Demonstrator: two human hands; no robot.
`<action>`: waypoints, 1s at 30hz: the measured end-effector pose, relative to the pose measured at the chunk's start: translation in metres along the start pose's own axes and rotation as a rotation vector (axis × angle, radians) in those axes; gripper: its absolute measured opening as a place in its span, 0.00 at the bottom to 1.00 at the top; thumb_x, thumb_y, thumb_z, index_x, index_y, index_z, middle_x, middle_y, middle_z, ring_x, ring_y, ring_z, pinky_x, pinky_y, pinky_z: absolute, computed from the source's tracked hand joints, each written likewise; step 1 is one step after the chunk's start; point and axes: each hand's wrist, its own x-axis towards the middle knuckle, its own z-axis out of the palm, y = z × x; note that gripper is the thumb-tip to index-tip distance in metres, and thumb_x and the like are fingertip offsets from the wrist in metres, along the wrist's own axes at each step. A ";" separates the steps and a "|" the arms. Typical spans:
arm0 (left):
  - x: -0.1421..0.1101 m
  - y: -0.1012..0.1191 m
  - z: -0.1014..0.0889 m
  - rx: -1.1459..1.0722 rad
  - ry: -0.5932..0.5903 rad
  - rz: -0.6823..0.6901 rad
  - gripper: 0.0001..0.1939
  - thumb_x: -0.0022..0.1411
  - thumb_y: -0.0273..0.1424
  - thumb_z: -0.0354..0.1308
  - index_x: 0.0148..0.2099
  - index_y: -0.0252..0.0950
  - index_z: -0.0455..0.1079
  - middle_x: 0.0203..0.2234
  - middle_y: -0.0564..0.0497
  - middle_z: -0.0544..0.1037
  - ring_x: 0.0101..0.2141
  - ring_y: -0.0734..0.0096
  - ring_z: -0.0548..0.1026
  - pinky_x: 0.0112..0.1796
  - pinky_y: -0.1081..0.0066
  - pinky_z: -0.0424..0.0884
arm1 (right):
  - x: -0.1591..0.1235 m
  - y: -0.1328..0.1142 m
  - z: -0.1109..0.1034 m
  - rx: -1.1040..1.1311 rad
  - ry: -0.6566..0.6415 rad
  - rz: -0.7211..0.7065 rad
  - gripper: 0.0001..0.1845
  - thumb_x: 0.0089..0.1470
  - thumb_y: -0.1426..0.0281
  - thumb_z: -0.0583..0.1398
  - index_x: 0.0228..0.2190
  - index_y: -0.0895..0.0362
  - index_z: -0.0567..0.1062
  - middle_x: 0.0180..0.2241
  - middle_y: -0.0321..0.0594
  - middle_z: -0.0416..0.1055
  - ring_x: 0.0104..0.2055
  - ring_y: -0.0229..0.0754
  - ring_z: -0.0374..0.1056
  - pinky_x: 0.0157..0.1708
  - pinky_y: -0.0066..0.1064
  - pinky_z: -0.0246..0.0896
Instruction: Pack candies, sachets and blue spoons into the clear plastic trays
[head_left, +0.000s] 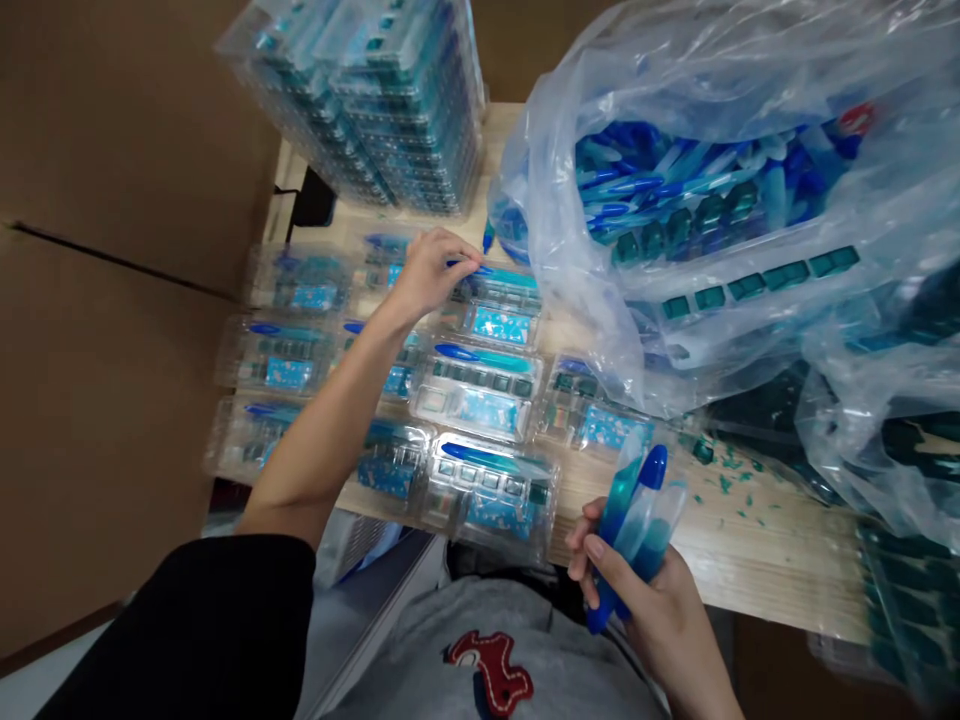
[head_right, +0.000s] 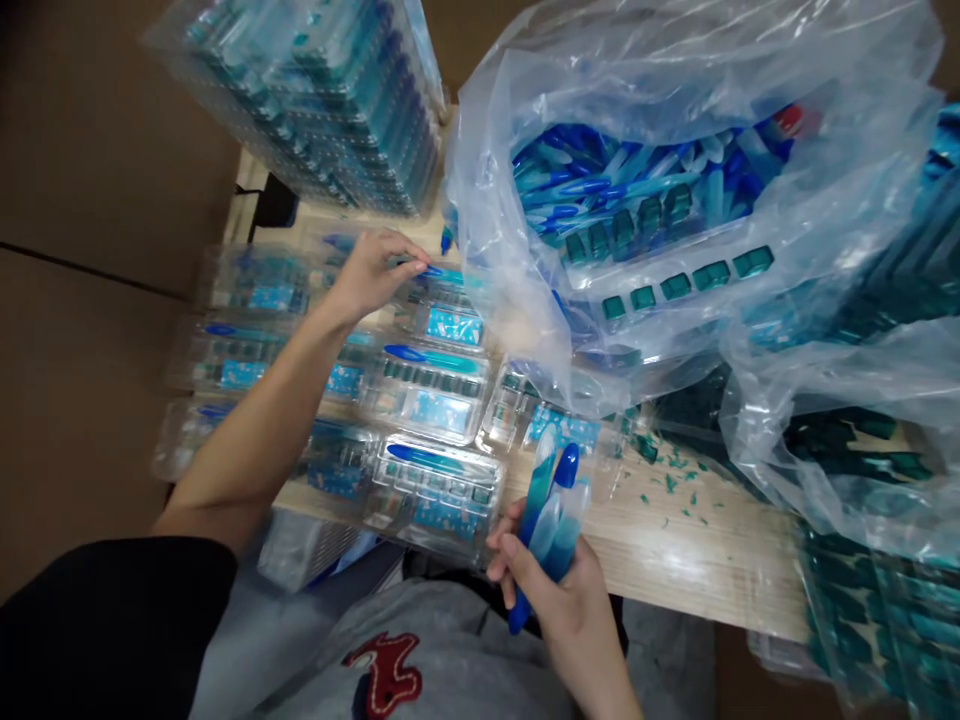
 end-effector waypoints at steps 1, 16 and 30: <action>-0.003 0.003 -0.001 0.044 0.005 0.000 0.04 0.56 0.26 0.62 0.34 0.40 0.76 0.37 0.48 0.80 0.45 0.58 0.73 0.54 0.51 0.63 | 0.000 0.000 0.000 -0.014 -0.009 -0.006 0.18 0.52 0.58 0.68 0.39 0.56 0.73 0.29 0.38 0.72 0.24 0.36 0.67 0.20 0.26 0.63; -0.156 0.167 -0.006 -0.816 -0.884 -0.323 0.06 0.64 0.34 0.59 0.39 0.37 0.71 0.32 0.53 0.77 0.32 0.71 0.76 0.37 0.68 0.74 | -0.002 -0.013 0.015 -0.118 -0.162 0.042 0.14 0.53 0.58 0.63 0.28 0.57 0.73 0.21 0.36 0.72 0.18 0.32 0.59 0.20 0.24 0.56; -0.099 0.155 0.057 0.238 -0.391 0.758 0.17 0.69 0.20 0.48 0.58 0.31 0.65 0.43 0.44 0.77 0.42 0.64 0.73 0.43 0.67 0.71 | -0.015 0.016 -0.020 0.012 0.141 0.000 0.24 0.50 0.54 0.67 0.40 0.57 0.68 0.23 0.32 0.70 0.18 0.32 0.60 0.18 0.24 0.54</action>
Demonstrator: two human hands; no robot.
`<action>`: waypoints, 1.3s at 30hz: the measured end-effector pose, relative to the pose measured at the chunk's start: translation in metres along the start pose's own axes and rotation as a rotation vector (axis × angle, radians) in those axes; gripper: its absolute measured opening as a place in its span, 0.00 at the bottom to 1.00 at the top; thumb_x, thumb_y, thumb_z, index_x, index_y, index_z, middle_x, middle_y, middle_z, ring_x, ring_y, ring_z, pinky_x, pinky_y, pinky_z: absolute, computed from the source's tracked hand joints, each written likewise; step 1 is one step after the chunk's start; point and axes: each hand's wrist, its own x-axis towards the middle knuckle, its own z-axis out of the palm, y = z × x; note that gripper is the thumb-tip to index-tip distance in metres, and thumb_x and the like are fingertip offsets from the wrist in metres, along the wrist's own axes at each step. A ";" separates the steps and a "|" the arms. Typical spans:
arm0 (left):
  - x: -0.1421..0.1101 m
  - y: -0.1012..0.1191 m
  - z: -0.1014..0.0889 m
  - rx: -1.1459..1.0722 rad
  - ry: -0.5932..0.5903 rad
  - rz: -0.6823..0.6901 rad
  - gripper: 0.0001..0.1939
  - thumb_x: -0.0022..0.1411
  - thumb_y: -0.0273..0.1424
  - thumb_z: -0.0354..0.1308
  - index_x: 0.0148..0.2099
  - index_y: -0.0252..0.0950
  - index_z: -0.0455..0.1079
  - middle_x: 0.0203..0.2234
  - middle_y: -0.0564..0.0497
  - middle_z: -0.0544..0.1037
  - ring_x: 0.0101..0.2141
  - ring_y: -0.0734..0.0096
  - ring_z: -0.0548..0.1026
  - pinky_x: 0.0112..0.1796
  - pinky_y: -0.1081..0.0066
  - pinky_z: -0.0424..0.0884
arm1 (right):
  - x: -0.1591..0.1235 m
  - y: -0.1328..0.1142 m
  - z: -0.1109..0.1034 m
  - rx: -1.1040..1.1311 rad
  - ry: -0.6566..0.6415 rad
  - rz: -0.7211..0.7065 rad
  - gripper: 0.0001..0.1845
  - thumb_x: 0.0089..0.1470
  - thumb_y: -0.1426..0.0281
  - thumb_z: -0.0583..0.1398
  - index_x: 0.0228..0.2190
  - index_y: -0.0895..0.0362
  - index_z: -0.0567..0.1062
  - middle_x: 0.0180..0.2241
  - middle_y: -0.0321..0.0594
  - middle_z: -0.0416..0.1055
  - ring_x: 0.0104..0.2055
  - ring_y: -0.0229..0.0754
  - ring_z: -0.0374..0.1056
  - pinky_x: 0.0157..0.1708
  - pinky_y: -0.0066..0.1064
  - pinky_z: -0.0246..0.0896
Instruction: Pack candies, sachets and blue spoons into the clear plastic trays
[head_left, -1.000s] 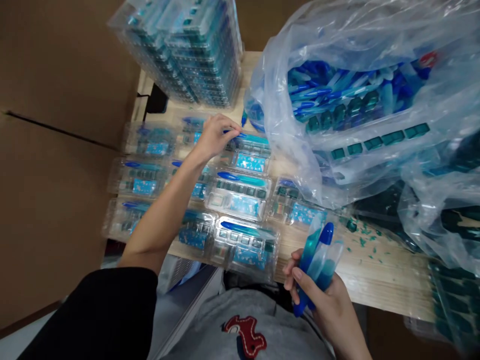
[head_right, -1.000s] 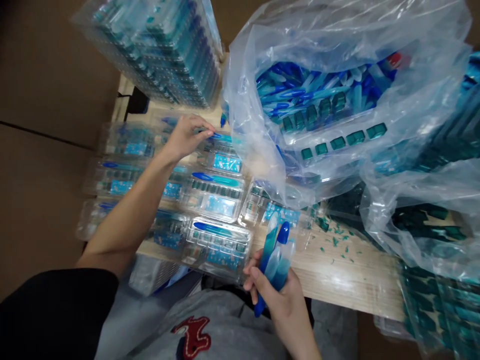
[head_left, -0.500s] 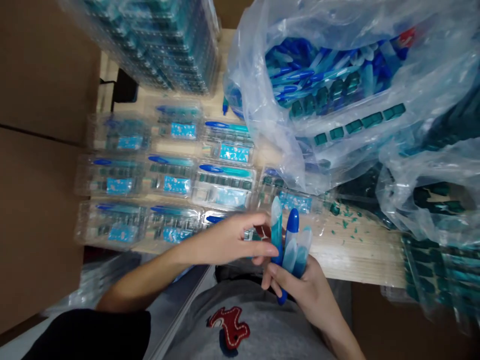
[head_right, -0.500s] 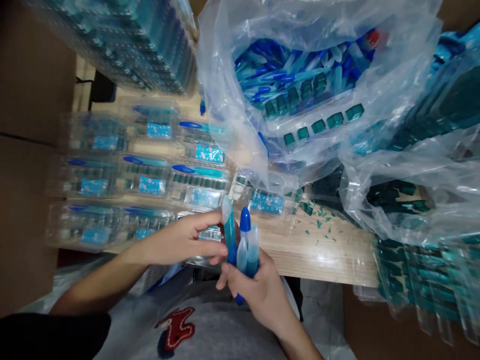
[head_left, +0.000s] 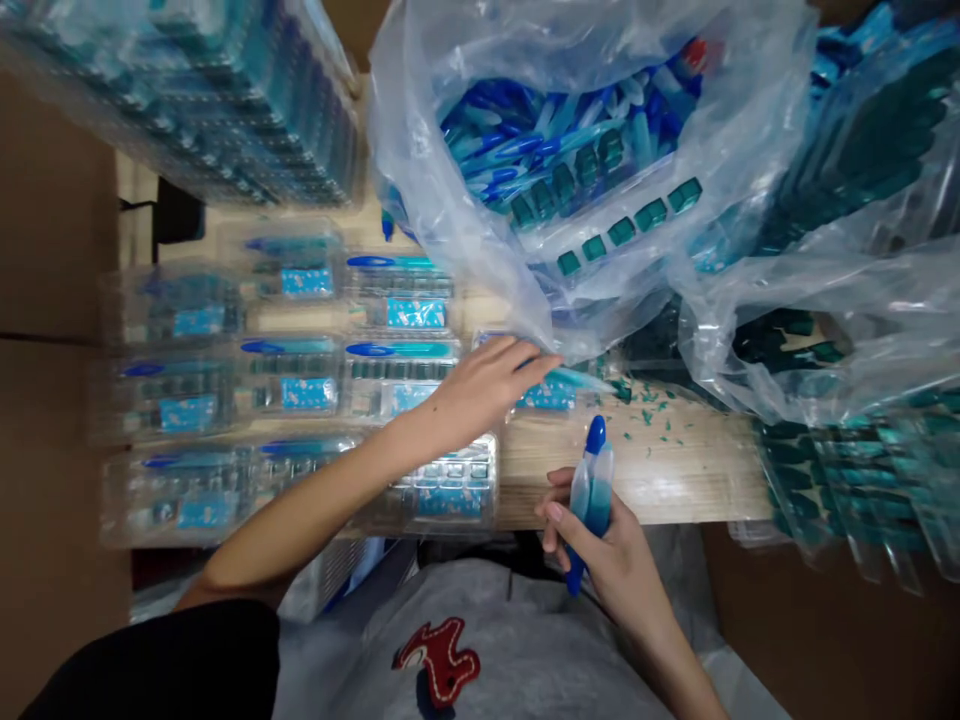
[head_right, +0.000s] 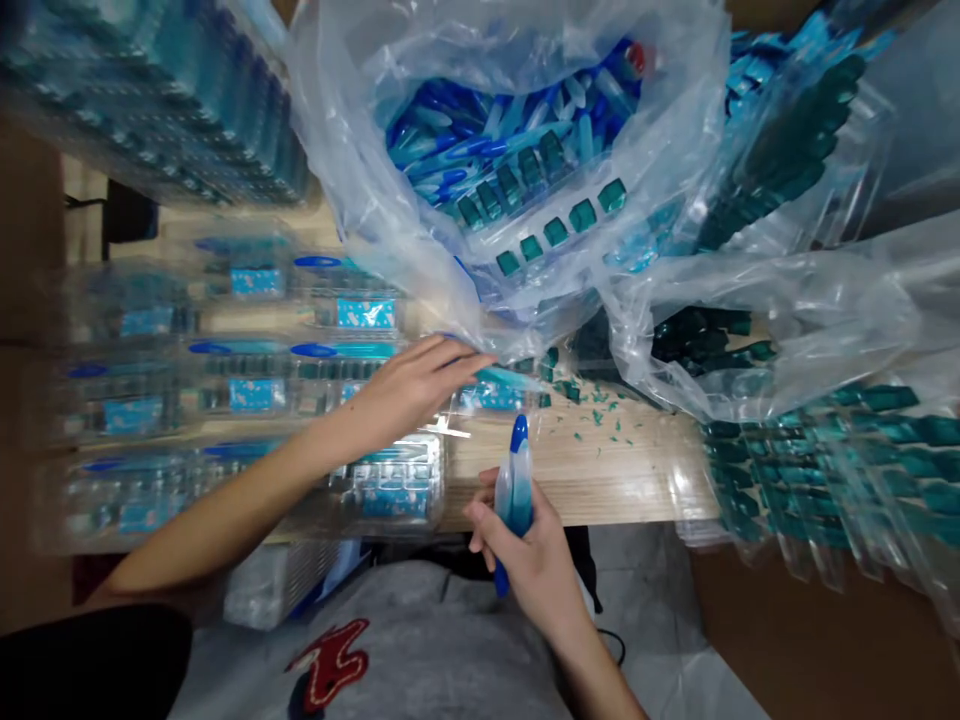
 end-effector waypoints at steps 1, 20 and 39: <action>0.003 -0.003 0.005 0.043 0.009 -0.009 0.16 0.69 0.21 0.48 0.56 0.31 0.66 0.43 0.44 0.77 0.42 0.63 0.73 0.44 0.66 0.71 | -0.001 0.000 0.000 0.002 0.008 -0.005 0.24 0.49 0.54 0.67 0.40 0.57 0.68 0.23 0.32 0.69 0.18 0.31 0.60 0.18 0.24 0.54; 0.018 -0.016 0.012 0.138 -0.073 -0.097 0.16 0.68 0.24 0.50 0.56 0.36 0.69 0.49 0.41 0.76 0.45 0.55 0.72 0.43 0.61 0.68 | 0.033 -0.002 -0.002 -0.056 0.162 -0.181 0.35 0.48 0.55 0.66 0.54 0.56 0.64 0.33 0.36 0.73 0.22 0.35 0.64 0.18 0.26 0.57; 0.030 -0.010 0.009 0.072 -0.066 -0.188 0.13 0.68 0.30 0.53 0.52 0.30 0.71 0.47 0.36 0.74 0.47 0.50 0.69 0.45 0.57 0.66 | 0.038 0.004 -0.002 -0.254 0.186 -0.235 0.18 0.52 0.59 0.62 0.43 0.56 0.71 0.42 0.45 0.77 0.34 0.44 0.71 0.28 0.33 0.63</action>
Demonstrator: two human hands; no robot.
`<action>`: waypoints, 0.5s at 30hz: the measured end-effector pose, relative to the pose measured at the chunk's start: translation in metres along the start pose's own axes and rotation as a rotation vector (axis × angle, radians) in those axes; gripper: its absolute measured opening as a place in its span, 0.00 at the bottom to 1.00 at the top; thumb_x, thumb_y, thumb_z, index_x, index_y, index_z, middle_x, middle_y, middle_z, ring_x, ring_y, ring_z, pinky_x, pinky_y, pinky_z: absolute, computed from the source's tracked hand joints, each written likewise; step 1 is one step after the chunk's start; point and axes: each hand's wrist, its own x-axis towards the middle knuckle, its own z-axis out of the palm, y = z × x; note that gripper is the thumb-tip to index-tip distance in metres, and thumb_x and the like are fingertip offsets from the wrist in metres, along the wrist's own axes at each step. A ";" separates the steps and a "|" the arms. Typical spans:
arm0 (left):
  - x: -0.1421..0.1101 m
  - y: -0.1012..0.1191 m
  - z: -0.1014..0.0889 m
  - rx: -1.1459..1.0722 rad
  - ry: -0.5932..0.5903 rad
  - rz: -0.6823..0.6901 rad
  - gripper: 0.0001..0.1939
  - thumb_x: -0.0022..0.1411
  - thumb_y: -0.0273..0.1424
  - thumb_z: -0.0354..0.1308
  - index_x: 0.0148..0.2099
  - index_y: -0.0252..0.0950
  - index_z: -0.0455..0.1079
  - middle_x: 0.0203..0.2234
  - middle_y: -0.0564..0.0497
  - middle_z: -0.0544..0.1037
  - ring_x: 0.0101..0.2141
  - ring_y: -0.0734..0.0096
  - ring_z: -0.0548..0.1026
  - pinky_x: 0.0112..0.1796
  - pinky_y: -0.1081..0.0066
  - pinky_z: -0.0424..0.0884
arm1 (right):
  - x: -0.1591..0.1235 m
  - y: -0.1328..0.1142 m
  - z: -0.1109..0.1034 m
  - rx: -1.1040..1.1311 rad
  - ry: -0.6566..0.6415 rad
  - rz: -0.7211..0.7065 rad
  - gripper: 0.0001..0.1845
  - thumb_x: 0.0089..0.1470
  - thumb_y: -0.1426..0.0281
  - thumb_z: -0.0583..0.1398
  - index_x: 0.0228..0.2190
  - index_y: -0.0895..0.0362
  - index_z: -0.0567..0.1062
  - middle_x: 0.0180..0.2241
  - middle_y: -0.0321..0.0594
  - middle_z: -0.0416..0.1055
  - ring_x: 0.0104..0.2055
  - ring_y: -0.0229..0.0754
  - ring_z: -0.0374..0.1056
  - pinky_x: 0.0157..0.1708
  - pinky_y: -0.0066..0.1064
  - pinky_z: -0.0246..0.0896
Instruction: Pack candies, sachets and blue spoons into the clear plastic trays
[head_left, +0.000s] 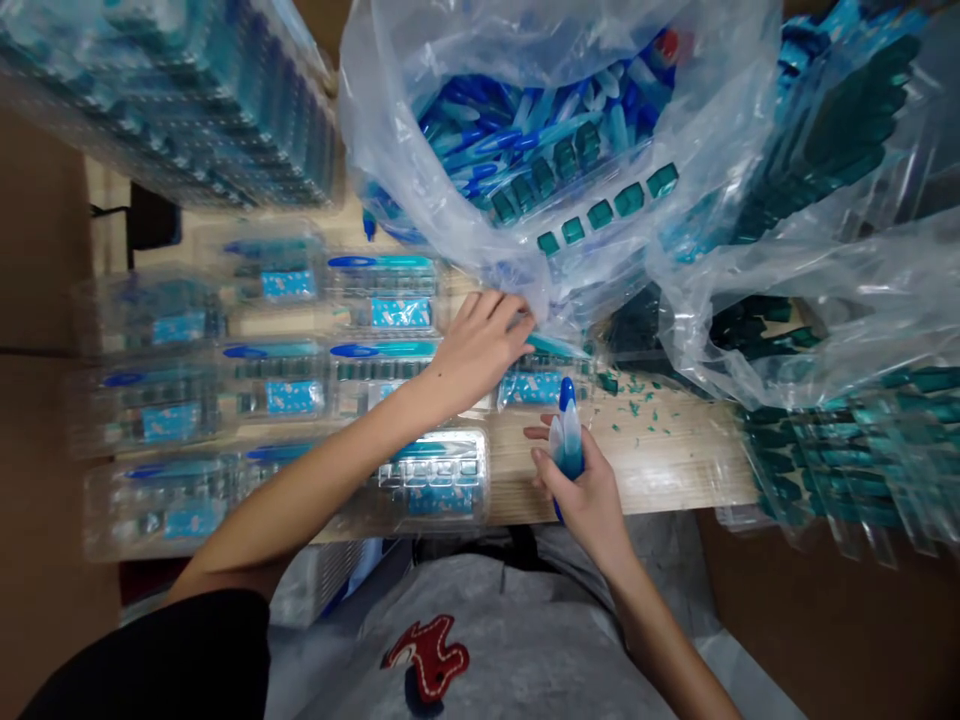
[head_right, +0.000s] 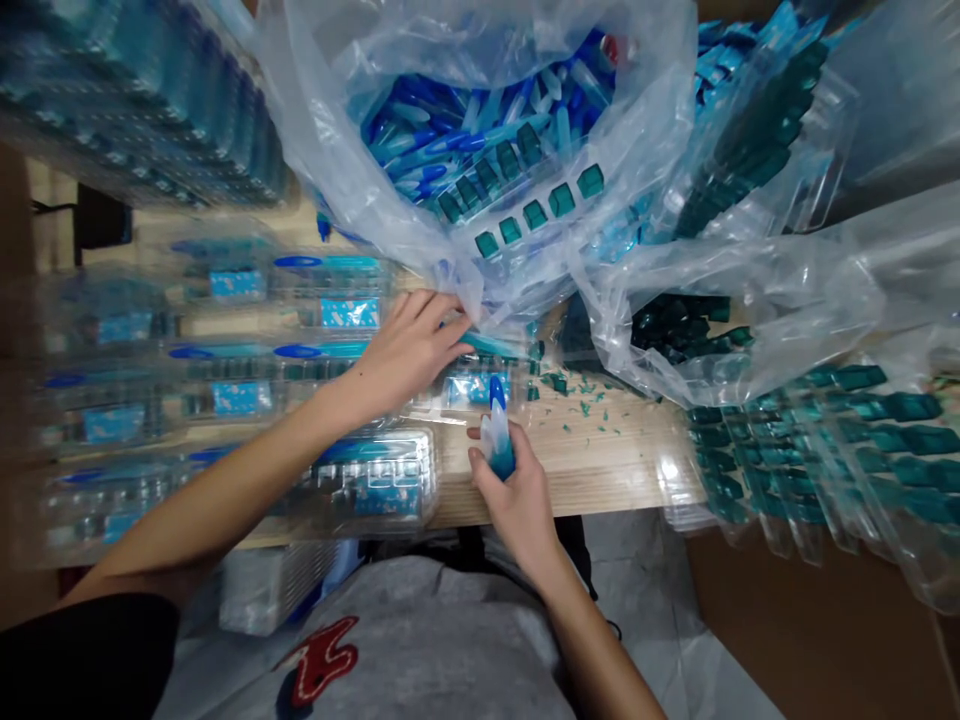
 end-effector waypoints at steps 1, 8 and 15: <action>0.000 -0.001 0.000 -0.014 0.005 -0.008 0.14 0.69 0.31 0.52 0.53 0.30 0.71 0.47 0.36 0.74 0.47 0.51 0.69 0.45 0.58 0.66 | 0.001 0.000 0.001 0.003 -0.004 -0.004 0.18 0.52 0.59 0.62 0.43 0.56 0.71 0.43 0.45 0.76 0.33 0.44 0.71 0.27 0.32 0.62; 0.015 -0.018 0.010 -0.113 0.121 -0.185 0.20 0.71 0.31 0.48 0.63 0.35 0.62 0.53 0.39 0.71 0.51 0.53 0.69 0.50 0.58 0.65 | 0.010 0.000 0.003 0.024 -0.029 -0.018 0.18 0.50 0.62 0.64 0.43 0.56 0.72 0.40 0.43 0.76 0.26 0.38 0.65 0.23 0.29 0.58; 0.040 -0.041 0.008 -0.153 -0.007 -0.219 0.14 0.67 0.22 0.47 0.46 0.35 0.73 0.48 0.44 0.77 0.49 0.54 0.70 0.49 0.57 0.64 | 0.000 -0.016 -0.001 0.134 -0.036 0.004 0.26 0.50 0.57 0.65 0.47 0.55 0.68 0.34 0.38 0.73 0.22 0.34 0.62 0.18 0.27 0.58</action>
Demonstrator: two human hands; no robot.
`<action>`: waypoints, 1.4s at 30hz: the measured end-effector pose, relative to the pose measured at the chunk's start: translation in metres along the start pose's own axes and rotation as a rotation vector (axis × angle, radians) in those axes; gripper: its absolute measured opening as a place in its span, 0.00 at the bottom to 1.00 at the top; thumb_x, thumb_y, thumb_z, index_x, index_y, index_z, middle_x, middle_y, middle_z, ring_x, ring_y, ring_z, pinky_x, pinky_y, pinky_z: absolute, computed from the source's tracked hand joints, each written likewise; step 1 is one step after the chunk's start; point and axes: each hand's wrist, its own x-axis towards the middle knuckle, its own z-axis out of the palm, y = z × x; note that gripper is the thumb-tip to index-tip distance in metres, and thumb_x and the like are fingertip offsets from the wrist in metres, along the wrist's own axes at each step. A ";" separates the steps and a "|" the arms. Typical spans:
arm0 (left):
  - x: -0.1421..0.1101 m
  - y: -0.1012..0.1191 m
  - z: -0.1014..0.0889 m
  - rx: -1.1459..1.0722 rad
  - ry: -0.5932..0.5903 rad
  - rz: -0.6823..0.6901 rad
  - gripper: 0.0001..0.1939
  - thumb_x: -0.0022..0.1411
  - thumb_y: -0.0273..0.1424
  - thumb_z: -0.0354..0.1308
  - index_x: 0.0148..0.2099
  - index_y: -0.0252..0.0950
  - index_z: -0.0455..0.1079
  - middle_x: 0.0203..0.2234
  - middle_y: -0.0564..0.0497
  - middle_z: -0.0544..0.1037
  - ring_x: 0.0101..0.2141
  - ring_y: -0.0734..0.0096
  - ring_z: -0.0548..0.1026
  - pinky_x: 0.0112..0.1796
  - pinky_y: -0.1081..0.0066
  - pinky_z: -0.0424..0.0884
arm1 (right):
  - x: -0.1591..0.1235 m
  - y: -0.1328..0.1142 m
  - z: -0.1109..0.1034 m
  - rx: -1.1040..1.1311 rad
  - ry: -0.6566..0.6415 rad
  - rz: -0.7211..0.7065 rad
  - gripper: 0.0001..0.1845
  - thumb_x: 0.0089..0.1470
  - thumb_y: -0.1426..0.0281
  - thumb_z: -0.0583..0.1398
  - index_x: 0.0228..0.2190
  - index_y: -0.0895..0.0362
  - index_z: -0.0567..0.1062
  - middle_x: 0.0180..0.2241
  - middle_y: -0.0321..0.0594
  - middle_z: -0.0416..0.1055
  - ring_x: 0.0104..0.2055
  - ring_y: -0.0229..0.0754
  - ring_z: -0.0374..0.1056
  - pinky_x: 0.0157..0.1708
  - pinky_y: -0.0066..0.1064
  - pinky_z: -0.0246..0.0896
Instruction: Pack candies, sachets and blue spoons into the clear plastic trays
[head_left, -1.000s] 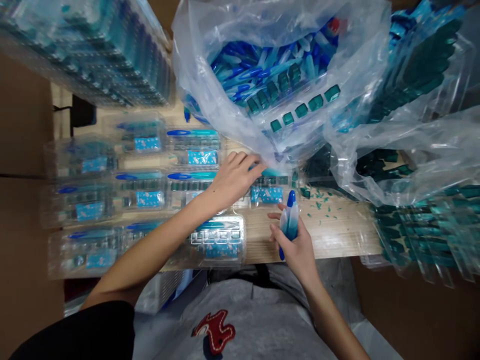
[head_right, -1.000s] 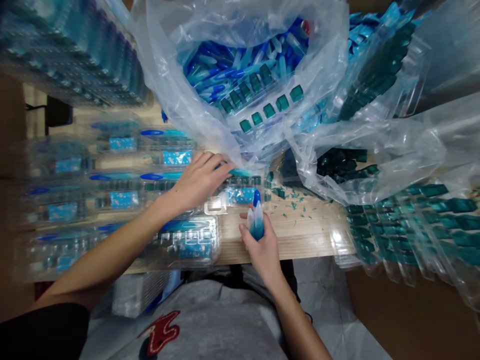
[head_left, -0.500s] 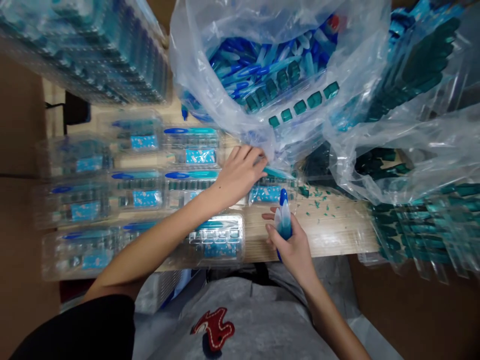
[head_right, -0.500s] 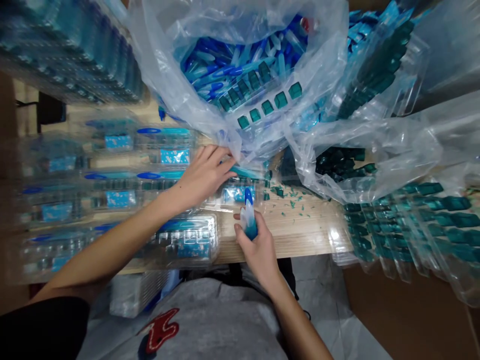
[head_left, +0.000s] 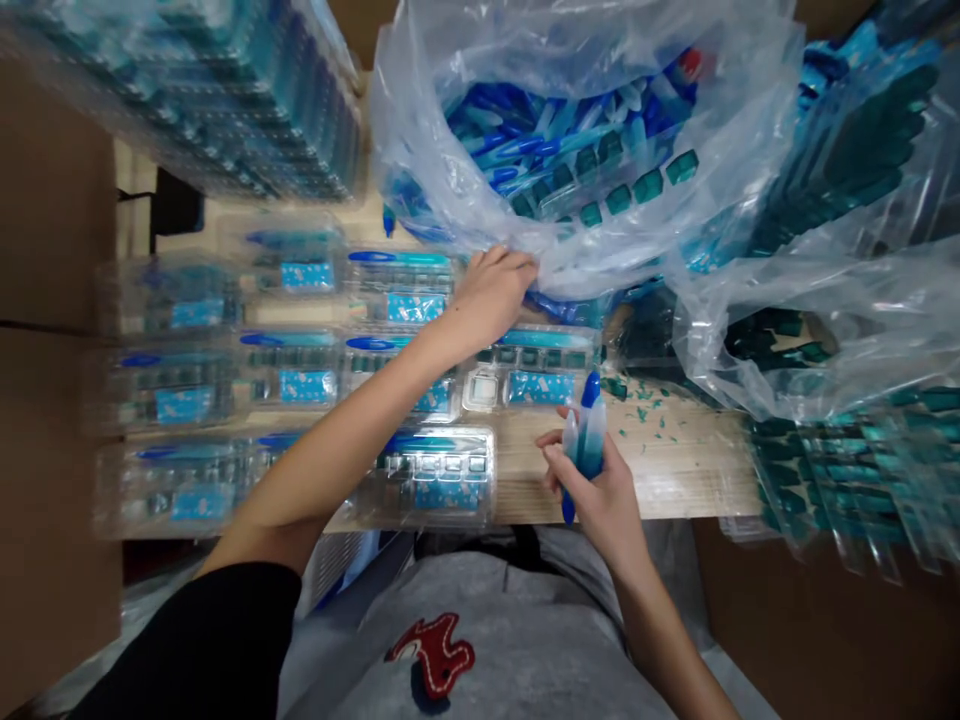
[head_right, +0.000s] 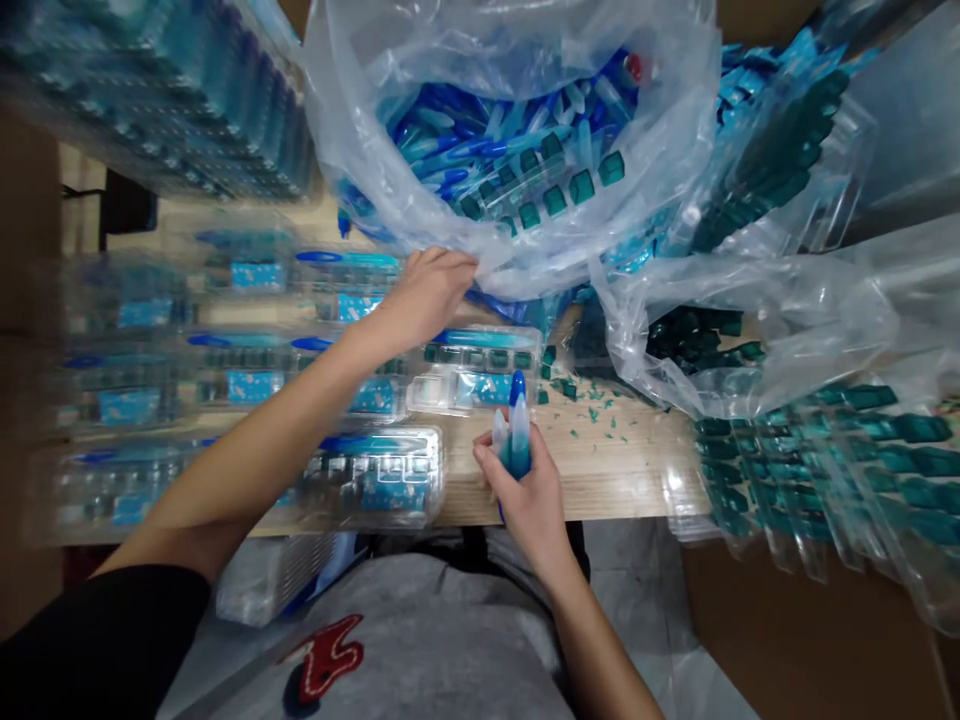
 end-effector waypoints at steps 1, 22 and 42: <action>-0.005 0.000 -0.006 -0.041 0.009 -0.009 0.13 0.67 0.23 0.48 0.46 0.35 0.73 0.46 0.45 0.78 0.49 0.55 0.70 0.50 0.57 0.64 | -0.003 -0.003 -0.001 0.032 -0.011 0.009 0.27 0.51 0.56 0.65 0.48 0.55 0.67 0.33 0.37 0.72 0.22 0.35 0.63 0.18 0.27 0.58; -0.180 0.087 -0.029 -0.755 0.086 -0.306 0.18 0.67 0.32 0.58 0.57 0.47 0.60 0.49 0.50 0.73 0.45 0.68 0.73 0.47 0.65 0.72 | -0.013 -0.023 0.038 0.559 -0.097 0.113 0.14 0.44 0.67 0.74 0.34 0.51 0.78 0.32 0.31 0.79 0.31 0.34 0.75 0.35 0.22 0.72; -0.218 0.005 -0.047 -0.958 0.236 -0.570 0.13 0.66 0.39 0.57 0.48 0.38 0.76 0.38 0.48 0.81 0.38 0.68 0.79 0.42 0.65 0.75 | -0.018 -0.001 0.010 0.159 -0.120 0.101 0.17 0.54 0.61 0.67 0.44 0.52 0.73 0.30 0.35 0.71 0.23 0.34 0.66 0.18 0.21 0.62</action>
